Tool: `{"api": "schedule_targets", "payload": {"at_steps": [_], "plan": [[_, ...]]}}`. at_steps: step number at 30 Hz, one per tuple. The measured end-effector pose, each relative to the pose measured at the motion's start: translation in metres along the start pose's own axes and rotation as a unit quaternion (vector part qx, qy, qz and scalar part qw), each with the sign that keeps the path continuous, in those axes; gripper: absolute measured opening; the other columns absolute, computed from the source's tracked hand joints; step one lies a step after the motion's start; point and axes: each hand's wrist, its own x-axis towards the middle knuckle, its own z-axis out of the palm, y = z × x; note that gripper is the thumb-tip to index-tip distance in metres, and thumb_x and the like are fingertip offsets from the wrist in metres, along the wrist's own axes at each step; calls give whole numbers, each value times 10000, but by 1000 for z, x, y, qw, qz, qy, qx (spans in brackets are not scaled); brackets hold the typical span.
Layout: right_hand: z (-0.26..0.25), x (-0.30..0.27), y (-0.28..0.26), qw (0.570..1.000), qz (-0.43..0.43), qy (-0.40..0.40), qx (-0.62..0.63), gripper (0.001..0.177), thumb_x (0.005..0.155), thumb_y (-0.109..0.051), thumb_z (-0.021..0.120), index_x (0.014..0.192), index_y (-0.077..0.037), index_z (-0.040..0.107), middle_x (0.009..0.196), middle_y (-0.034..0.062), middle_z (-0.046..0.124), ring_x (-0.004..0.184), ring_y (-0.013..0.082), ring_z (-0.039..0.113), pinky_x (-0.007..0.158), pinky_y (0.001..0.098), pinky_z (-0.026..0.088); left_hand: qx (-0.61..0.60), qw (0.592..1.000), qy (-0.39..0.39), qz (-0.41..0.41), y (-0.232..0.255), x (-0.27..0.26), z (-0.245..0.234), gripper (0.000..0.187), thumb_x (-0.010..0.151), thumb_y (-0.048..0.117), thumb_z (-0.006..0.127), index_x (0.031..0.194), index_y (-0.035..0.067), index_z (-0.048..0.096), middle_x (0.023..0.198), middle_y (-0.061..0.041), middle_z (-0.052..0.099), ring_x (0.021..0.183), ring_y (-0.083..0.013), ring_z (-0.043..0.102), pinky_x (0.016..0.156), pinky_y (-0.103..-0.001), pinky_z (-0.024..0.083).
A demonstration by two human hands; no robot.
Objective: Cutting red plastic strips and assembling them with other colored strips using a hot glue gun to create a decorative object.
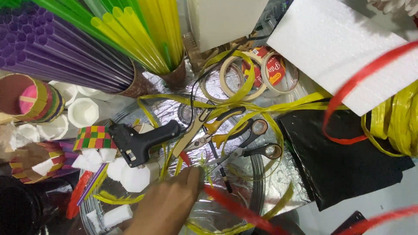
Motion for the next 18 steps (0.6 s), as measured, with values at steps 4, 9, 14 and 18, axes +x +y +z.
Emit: {"api": "schedule_targets", "payload": {"at_steps": [4, 9, 14, 18], "plan": [[1, 62, -52, 999, -4, -39, 6, 469, 923, -574, 632, 1338, -356, 644, 1216, -44, 691, 1112, 311, 630, 815, 477, 563, -4, 999, -34, -6, 0, -2, -2, 376, 937, -46, 578, 1225, 133, 418, 932, -144, 661, 701, -390, 723, 507, -503, 566], [-135, 231, -146, 998, -50, 26, 23, 401, 994, -531, 617, 1302, -278, 655, 1229, 14, 694, 1005, 301, 645, 785, 451, 550, -35, 999, 1, -25, 2, -16, 2, 246, 964, 106, 475, 1186, 194, 415, 1029, -127, 534, 727, -478, 693, 546, -623, 531], [-170, 315, -201, 976, -148, 109, 117, 292, 1129, -274, 503, 1158, -42, 678, 1039, 153, 647, 890, 357, 641, 702, 474, 485, -31, 993, 30, -108, 16, -51, -4, 243, 986, 300, 447, 1214, 384, 440, 993, 21, 567, 642, -392, 699, 534, -616, 518], [-180, 314, -193, 977, -158, 81, 121, 197, 1117, -217, 532, 1021, -78, 634, 928, 104, 614, 821, 335, 600, 734, 469, 468, -90, 963, 215, -139, 6, -65, -19, 374, 754, 600, 642, 1085, 428, 667, 934, 203, 686, 637, -107, 716, 492, -348, 501]]}}
